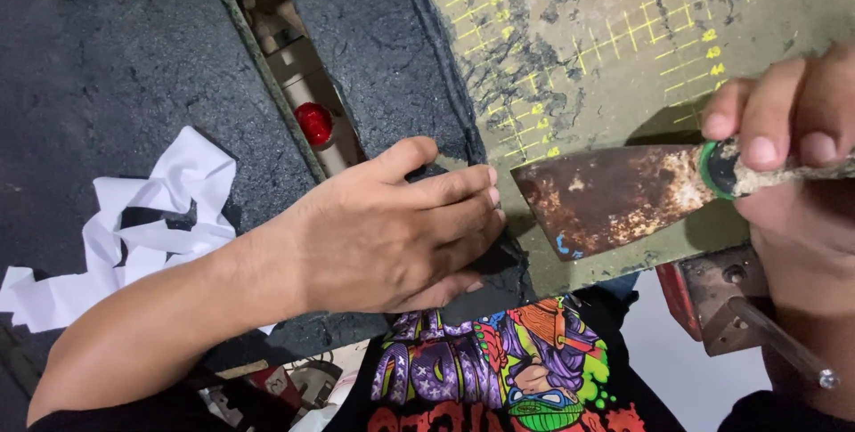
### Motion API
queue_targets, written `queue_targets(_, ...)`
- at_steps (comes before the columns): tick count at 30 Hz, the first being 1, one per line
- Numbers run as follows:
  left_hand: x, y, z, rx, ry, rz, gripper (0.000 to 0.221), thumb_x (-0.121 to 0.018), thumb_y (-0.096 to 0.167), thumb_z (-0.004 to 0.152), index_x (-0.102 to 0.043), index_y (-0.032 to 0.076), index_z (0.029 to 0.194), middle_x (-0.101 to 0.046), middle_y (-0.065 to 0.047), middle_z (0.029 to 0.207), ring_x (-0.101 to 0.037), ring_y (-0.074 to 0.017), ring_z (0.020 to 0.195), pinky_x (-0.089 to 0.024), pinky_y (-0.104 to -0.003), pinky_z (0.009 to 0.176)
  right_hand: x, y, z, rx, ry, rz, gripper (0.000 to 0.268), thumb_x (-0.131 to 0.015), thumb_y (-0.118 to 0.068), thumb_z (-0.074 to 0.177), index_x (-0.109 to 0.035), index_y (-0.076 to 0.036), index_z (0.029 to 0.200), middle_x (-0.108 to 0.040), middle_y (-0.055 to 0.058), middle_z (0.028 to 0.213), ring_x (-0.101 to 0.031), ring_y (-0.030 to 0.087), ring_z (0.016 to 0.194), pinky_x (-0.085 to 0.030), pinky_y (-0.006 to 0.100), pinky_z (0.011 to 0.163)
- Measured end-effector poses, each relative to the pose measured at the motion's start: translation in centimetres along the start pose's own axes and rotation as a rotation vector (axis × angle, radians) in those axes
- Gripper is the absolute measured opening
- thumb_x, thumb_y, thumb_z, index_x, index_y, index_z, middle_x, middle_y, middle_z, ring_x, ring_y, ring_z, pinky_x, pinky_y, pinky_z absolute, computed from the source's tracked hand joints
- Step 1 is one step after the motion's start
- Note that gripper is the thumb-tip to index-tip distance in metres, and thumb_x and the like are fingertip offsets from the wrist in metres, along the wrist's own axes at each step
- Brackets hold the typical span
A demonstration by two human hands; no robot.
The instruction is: Scraping residue off a work surface using a metal putty knife
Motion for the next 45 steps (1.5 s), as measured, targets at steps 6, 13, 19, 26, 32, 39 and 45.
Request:
queue_targets(6,-0.1,0.0,0.1,0.01,0.018,-0.047,0.055,-0.043,0.055,0.107,-0.072,0.011,0.123,-0.068,-0.004,0.12,-0.059,-0.0219,0.128,-0.045,-0.044,0.096,-1.1,-0.1,0.8,0.052,-0.011,0.088,0.029,-0.067,-0.05,0.113,-0.058,-0.026,0.1,-0.059,-0.015,0.093,-0.068,-0.002,0.09,-0.064,0.023,0.102)
queue_targets(13,-0.1,0.0,0.1,0.002,-0.018,-0.056,0.055,-0.042,0.056,0.107,-0.071,0.011,0.122,-0.069,-0.003,0.118,-0.06,-0.0225,0.127,-0.044,-0.043,0.092,-2.7,-1.1,0.6,-0.038,0.08,-0.031,0.023,-0.063,-0.039,0.096,-0.044,-0.03,0.086,-0.043,-0.016,0.074,-0.052,-0.004,0.069,-0.057,0.021,0.085)
queue_targets(19,0.0,0.0,0.1,0.014,-0.05,-0.044,0.056,-0.04,0.059,0.107,-0.072,0.016,0.122,-0.072,-0.004,0.119,-0.063,-0.0206,0.126,-0.043,-0.04,0.089,-3.0,-1.2,0.4,-0.022,-0.078,0.194,0.029,-0.082,-0.029,0.091,-0.058,-0.024,0.105,-0.07,-0.009,0.098,-0.072,0.008,0.105,-0.063,0.025,0.103)
queue_targets(26,0.1,-0.1,0.1,0.018,-0.012,-0.046,0.054,-0.041,0.058,0.107,-0.074,0.016,0.115,-0.068,-0.001,0.113,-0.062,-0.0192,0.121,-0.044,-0.039,0.088,-2.9,-1.5,0.7,-0.03,0.107,-0.03,0.027,-0.059,-0.044,0.111,-0.046,-0.025,0.097,-0.046,-0.014,0.091,-0.054,-0.001,0.081,-0.059,0.025,0.097)
queue_targets(32,0.3,-0.2,0.1,0.02,0.034,-0.094,0.052,-0.044,0.053,0.107,-0.073,0.011,0.116,-0.068,-0.003,0.115,-0.06,-0.0211,0.122,-0.044,-0.04,0.087,-2.2,-0.4,0.9,0.023,-0.045,0.228,0.026,-0.075,-0.042,0.108,-0.062,-0.024,0.096,-0.063,-0.013,0.085,-0.069,-0.001,0.082,-0.067,0.021,0.087)
queue_targets(39,0.1,-0.1,0.0,0.014,0.024,-0.069,0.053,-0.044,0.055,0.107,-0.073,0.012,0.117,-0.067,-0.001,0.112,-0.06,-0.0205,0.121,-0.044,-0.041,0.087,-2.6,-1.1,1.4,-0.055,0.044,0.158,0.028,-0.049,-0.031,0.115,-0.055,-0.022,0.09,-0.052,-0.01,0.08,-0.062,0.003,0.077,-0.063,0.027,0.09)
queue_targets(45,0.2,-0.2,0.1,0.011,0.031,-0.044,0.052,-0.043,0.054,0.108,-0.072,0.012,0.116,-0.066,-0.001,0.113,-0.059,-0.0192,0.121,-0.045,-0.039,0.086,-2.2,-0.9,0.8,0.006,0.054,0.095,0.026,-0.069,-0.044,0.108,-0.053,-0.025,0.099,-0.056,-0.012,0.091,-0.062,0.001,0.087,-0.062,0.024,0.1)
Point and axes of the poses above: each hand's wrist, its own z-axis towards the middle knuckle, its own x-axis out of the back of the hand, y = z × x, the point moved 6 cm from there along z, towards the middle knuckle
